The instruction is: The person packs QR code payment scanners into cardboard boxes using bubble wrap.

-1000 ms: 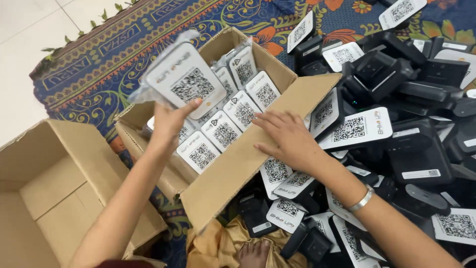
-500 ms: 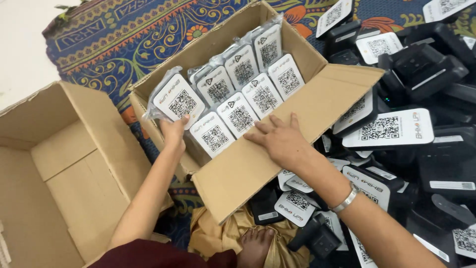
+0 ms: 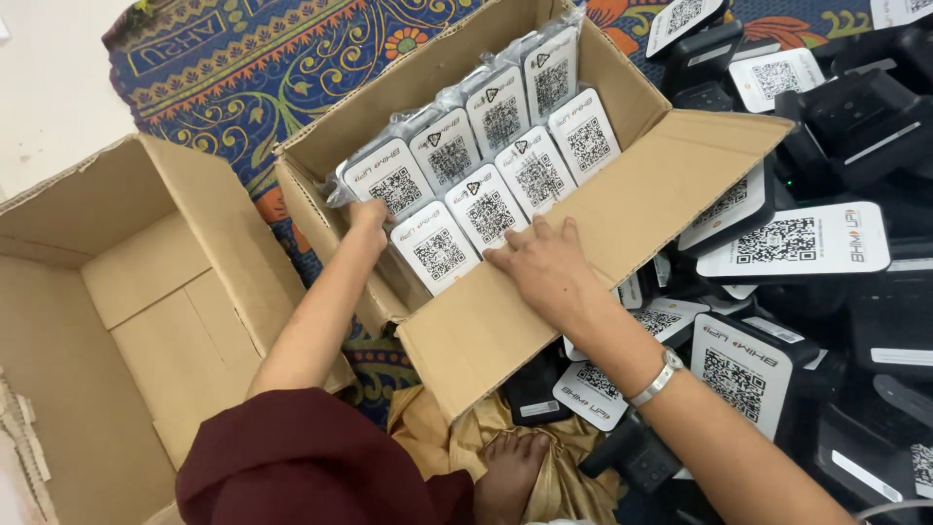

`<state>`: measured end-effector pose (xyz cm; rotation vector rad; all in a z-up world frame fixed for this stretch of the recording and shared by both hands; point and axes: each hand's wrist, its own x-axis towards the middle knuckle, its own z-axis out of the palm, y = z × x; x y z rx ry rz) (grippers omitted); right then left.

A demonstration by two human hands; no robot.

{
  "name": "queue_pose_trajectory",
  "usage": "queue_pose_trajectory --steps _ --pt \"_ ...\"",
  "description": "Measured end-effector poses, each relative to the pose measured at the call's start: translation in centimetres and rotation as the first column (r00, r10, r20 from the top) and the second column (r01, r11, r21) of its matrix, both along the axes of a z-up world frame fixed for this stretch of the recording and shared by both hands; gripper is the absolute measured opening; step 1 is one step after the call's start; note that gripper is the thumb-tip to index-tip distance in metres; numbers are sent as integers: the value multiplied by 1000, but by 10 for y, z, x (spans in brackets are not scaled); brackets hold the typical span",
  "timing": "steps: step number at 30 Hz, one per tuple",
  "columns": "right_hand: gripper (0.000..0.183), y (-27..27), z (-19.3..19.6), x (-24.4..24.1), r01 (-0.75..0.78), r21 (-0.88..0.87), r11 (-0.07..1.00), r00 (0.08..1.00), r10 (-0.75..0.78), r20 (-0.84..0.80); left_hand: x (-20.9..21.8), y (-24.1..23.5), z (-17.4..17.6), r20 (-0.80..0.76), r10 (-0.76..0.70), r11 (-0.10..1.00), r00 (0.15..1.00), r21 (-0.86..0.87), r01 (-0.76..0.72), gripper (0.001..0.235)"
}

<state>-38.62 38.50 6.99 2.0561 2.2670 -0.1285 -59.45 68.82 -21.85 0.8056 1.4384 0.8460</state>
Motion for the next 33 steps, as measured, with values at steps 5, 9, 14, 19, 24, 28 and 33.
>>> queue_pose_trajectory --steps 5,9,14,19,24,28,33 --pt "47 -13 7 11 1 67 998 991 8 -137 47 -87 100 -484 -99 995 870 -49 86 84" --pt "34 -46 42 35 67 91 994 948 -36 -315 89 -149 120 -717 -215 826 663 229 515 101" --pt "34 -118 87 106 -19 320 947 976 87 -202 196 -267 265 -542 -390 370 745 648 665 63" --pt "34 -232 113 213 198 287 937 974 -222 51 303 -405 377 -453 -577 -20 680 839 543 42" --pt "34 -429 136 304 524 631 572 725 -688 21 365 -572 429 -525 -823 -413 216 814 408 41" --pt "27 -570 132 312 649 754 95 306 -941 -144 388 -698 432 -577 -815 -568 -57 774 279 50" --pt "17 -719 89 301 406 820 -404 100 -872 -479 382 -833 462 -502 -849 -527 -165 828 192 46"
